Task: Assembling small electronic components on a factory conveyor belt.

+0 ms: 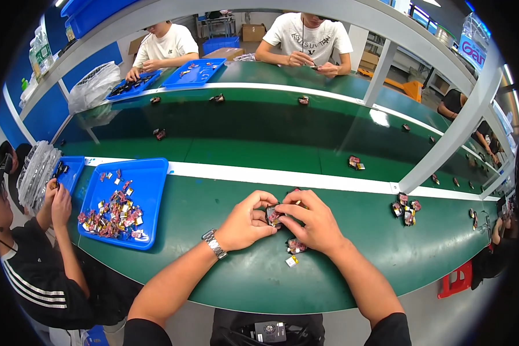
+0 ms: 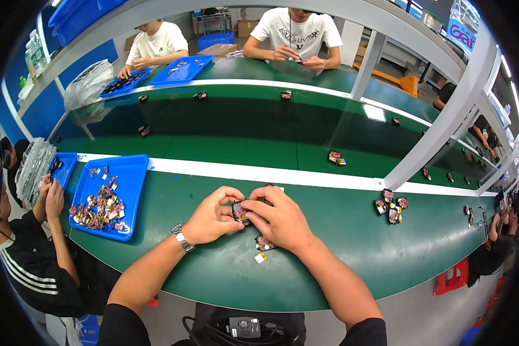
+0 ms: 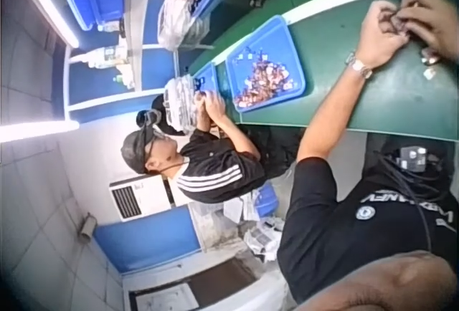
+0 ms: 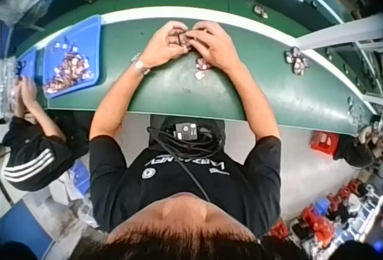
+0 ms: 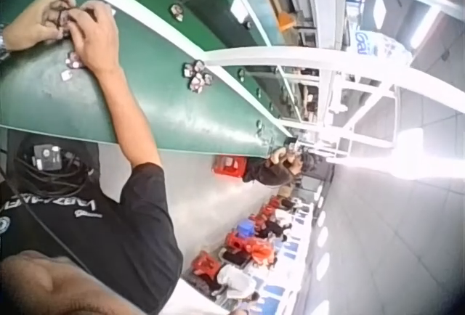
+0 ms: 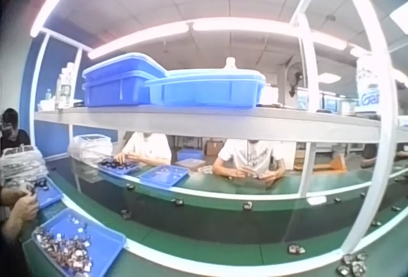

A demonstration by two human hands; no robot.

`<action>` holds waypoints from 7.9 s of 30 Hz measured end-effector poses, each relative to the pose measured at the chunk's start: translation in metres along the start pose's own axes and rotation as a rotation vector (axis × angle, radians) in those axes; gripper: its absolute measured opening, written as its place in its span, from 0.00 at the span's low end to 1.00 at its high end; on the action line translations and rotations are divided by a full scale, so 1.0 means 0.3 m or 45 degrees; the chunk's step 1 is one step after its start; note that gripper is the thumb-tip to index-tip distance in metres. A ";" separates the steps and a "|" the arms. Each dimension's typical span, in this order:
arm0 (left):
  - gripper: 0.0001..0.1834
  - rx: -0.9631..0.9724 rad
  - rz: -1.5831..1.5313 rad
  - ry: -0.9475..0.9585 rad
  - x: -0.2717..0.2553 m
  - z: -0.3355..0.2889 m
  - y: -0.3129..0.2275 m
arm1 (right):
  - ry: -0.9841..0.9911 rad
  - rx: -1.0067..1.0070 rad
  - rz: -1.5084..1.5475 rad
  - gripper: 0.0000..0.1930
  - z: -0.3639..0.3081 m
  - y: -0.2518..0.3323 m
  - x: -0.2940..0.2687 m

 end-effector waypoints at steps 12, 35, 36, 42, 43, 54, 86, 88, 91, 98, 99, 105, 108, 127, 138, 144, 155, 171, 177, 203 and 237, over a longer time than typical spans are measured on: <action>0.21 -0.110 -0.224 0.013 0.002 0.003 0.029 | 0.142 0.095 -0.030 0.11 0.005 -0.024 0.004; 0.23 -0.112 -0.154 0.038 0.012 0.008 -0.001 | 0.117 0.190 0.038 0.05 -0.006 -0.031 0.012; 0.23 -0.146 -0.183 0.020 0.013 0.007 0.000 | 0.141 0.203 0.060 0.05 -0.007 -0.034 0.012; 0.20 -0.129 -0.173 0.024 0.013 0.010 0.011 | 0.293 0.295 0.222 0.05 -0.011 -0.044 0.019; 0.20 -0.142 -0.158 0.016 0.014 0.009 0.010 | 0.318 0.294 0.222 0.06 -0.012 -0.042 0.020; 0.18 -0.152 -0.302 -0.030 -0.001 0.007 0.034 | 0.071 0.296 0.168 0.06 -0.023 -0.034 0.033; 0.19 -0.112 -0.459 -0.085 0.004 -0.004 0.052 | -0.058 0.245 0.238 0.10 -0.027 -0.023 0.025; 0.19 -0.093 -0.499 -0.092 0.019 0.005 0.069 | -0.021 0.320 0.276 0.10 -0.036 -0.027 0.017; 0.19 -0.057 -0.507 -0.108 0.011 0.007 0.069 | -0.008 0.349 0.318 0.09 -0.024 -0.026 0.032; 0.19 -0.026 -0.378 -0.205 -0.027 -0.014 0.044 | 0.039 0.198 0.298 0.13 0.004 -0.010 0.057; 0.19 -0.028 -0.370 -0.213 -0.024 -0.006 0.045 | 0.047 0.207 0.299 0.13 0.003 -0.012 0.052; 0.19 -0.072 -0.420 -0.219 -0.010 0.000 0.021 | -0.151 0.067 0.090 0.13 -0.007 0.004 -0.010; 0.19 -0.100 -0.447 -0.197 0.009 0.007 0.028 | -0.207 -0.046 -0.043 0.13 -0.025 -0.004 -0.020; 0.18 -0.140 -0.381 -0.183 0.015 0.006 0.021 | -0.139 0.075 0.041 0.10 -0.011 -0.013 -0.015; 0.15 -0.082 -0.156 -0.273 0.012 0.000 0.022 | -0.042 0.417 0.445 0.09 -0.013 -0.051 0.020; 0.15 -0.037 -0.118 -0.228 0.019 0.002 0.026 | -0.008 0.605 0.779 0.08 -0.015 -0.098 0.042; 0.15 -0.029 -0.005 -0.126 0.019 0.002 0.039 | 0.085 0.716 0.695 0.06 -0.010 -0.083 0.041; 0.22 -0.066 -0.205 -0.138 0.018 0.003 0.027 | -0.338 0.024 -0.377 0.12 -0.040 0.033 0.039; 0.22 -0.084 -0.190 -0.153 0.016 0.004 0.020 | -0.329 -0.078 -0.411 0.13 -0.040 0.036 0.043; 0.21 -0.077 -0.296 -0.244 -0.005 0.003 0.031 | -0.458 -0.113 -0.398 0.08 -0.027 0.061 0.023; 0.15 -0.012 0.229 -0.290 0.013 -0.007 0.041 | -0.180 0.551 0.512 0.11 -0.044 -0.016 0.082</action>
Point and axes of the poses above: each hand's wrist, its own z-axis towards the middle knuckle, its own x-axis out of the palm, y = z × x, the point moved 5 cm from there along z, towards the middle knuckle, and after that the axes turned 15 degrees about x, right-handed, at the moved point
